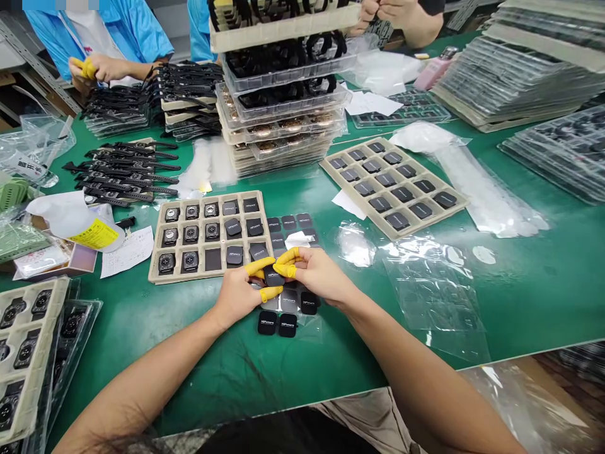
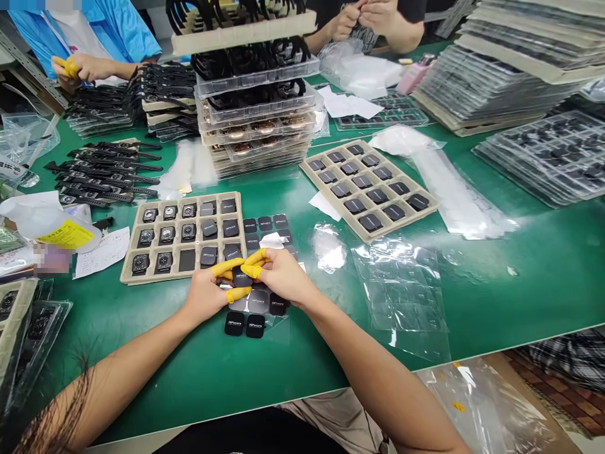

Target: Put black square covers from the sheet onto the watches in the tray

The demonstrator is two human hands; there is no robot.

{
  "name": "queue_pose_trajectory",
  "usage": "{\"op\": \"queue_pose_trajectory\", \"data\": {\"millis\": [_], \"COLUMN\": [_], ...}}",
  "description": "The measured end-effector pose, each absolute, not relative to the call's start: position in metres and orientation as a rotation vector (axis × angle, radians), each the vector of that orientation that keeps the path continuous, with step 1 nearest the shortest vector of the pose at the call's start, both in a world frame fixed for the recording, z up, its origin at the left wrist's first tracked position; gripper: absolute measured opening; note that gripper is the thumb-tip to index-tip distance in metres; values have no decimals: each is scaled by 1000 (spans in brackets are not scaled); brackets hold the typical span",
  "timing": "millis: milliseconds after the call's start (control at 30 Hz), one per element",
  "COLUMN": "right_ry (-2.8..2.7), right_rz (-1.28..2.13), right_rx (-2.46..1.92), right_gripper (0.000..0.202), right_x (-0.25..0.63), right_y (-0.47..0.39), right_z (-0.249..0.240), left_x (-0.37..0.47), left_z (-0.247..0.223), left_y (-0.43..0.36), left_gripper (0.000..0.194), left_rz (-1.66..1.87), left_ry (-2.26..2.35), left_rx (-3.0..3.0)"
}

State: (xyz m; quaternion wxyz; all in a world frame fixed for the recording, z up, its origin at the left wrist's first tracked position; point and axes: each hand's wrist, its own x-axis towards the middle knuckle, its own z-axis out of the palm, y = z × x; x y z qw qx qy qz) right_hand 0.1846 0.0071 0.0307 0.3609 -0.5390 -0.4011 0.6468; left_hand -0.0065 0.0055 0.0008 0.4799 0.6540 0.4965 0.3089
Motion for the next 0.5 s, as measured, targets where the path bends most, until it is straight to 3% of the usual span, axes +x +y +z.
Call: {"op": "queue_pose_trajectory", "data": {"millis": [500], "right_ry": [-1361], "right_rz": [1427], "right_rx": [-1525], "right_gripper": [22], "right_x": [185], "right_y": [5], "right_z": [24], "left_x": [-6], "left_z": [3], "left_y": [5], "left_gripper": [56], "left_rz": [765], "left_ry": [1211], "left_rx": [1610]}}
